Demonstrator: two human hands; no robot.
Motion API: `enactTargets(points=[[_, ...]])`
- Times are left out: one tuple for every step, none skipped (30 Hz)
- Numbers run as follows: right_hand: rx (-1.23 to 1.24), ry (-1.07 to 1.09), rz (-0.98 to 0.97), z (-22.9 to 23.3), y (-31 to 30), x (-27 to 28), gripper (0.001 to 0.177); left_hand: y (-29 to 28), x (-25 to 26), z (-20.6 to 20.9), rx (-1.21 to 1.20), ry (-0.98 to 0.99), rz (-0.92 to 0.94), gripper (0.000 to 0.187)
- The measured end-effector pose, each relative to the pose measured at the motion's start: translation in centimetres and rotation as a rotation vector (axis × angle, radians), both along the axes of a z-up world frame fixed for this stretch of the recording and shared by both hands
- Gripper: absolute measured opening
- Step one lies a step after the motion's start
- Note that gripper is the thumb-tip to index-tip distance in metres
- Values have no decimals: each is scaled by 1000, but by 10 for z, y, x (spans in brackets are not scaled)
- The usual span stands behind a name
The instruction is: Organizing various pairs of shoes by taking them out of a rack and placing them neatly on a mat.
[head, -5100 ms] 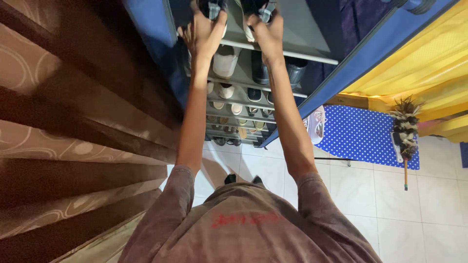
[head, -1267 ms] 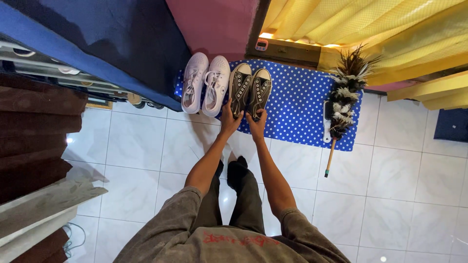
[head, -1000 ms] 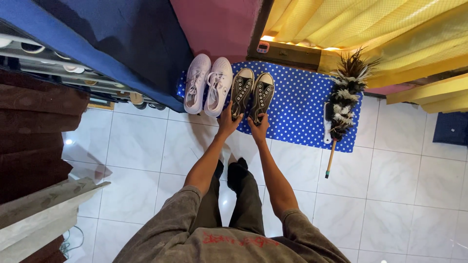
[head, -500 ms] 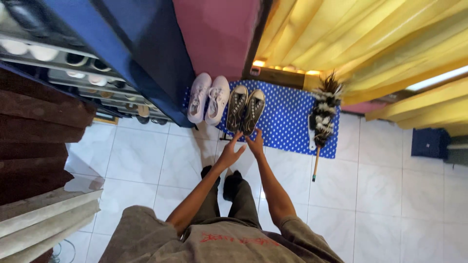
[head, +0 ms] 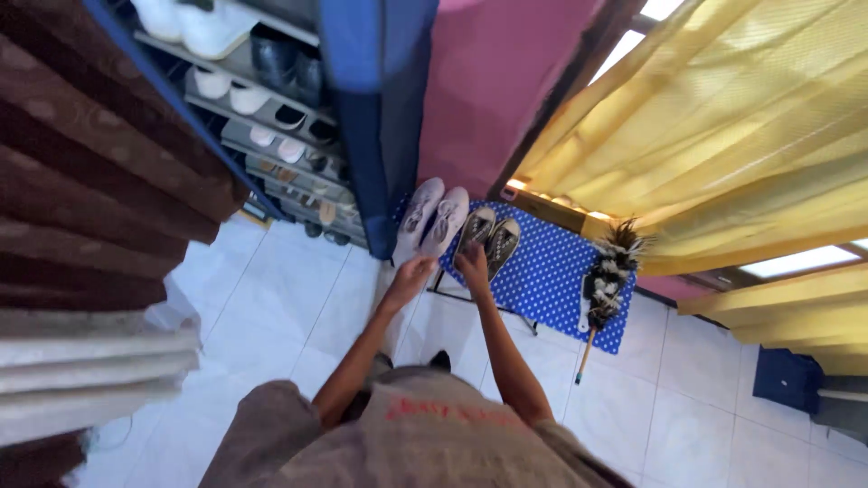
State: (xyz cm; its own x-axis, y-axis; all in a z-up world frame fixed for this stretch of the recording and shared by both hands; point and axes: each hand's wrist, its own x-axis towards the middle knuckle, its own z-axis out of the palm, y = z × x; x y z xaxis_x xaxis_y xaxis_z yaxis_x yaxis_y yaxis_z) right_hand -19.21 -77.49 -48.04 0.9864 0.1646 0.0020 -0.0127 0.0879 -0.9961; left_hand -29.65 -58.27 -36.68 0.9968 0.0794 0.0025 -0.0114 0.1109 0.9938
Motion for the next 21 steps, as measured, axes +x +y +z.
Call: enactTargets(points=[[-8, 14, 8, 9, 12, -5, 47, 7, -8, 15, -8, 14, 8, 35], [-65, 19, 16, 18, 26, -5, 42, 15, -13, 30, -62, -34, -6, 34], [-123, 22, 24, 27, 40, -5, 38, 24, -17, 45, -117, -84, -20, 34], [-121, 10, 32, 48, 57, -1, 38, 37, -18, 70, -114, -96, -12, 34], [-68, 39, 76, 70, 75, 3, 37, 50, -18, 95, -177, -62, -78, 34], [-21, 90, 125, 84, 89, -10, 37, 60, -34, 115, -248, -9, -139, 35], [-24, 99, 137, 92, 104, -16, 37, 73, -45, 136, -252, -1, -125, 35], [-26, 23, 148, 100, 123, -15, 33, 90, -52, 157, -216, -18, -215, 37], [-26, -53, 158, 109, 143, -15, 30, 106, -59, 179, -180, -34, -305, 40], [-21, -60, 172, 112, 164, -15, 30, 121, -66, 190, -174, -40, -292, 40], [-38, -5, 185, 115, 184, -15, 30, 136, -74, 202, -167, -98, -364, 41], [-53, 47, 197, 118, 204, -14, 31, 149, -81, 213, -156, -156, -438, 41], [-47, 39, 209, 106, 222, -7, 31, 162, -79, 204, -146, -163, -427, 41], [-92, 69, 184, 93, 242, -2, 31, 176, -78, 194, -198, -111, -429, 40], [-137, 100, 159, 81, 261, 4, 31, 190, -77, 184, -251, -58, -431, 39], [-134, 103, 168, 75, 276, 2, 31, 204, -71, 155, -248, -54, -422, 39], [2, -28, 201, 70, 291, 0, 30, 218, -65, 126, -215, -81, -298, 35], [139, -166, 232, 68, 304, 3, 29, 231, -55, 99, -178, -114, -175, 31], [143, -167, 238, 94, 315, -9, 29, 245, -54, 91, -173, -115, -170, 31], [146, -110, 237, 121, 324, -18, 27, 260, -50, 83, -178, -35, 34, 31], [148, -52, 235, 148, 334, -27, 25, 274, -45, 74, -184, 45, 237, 32]])
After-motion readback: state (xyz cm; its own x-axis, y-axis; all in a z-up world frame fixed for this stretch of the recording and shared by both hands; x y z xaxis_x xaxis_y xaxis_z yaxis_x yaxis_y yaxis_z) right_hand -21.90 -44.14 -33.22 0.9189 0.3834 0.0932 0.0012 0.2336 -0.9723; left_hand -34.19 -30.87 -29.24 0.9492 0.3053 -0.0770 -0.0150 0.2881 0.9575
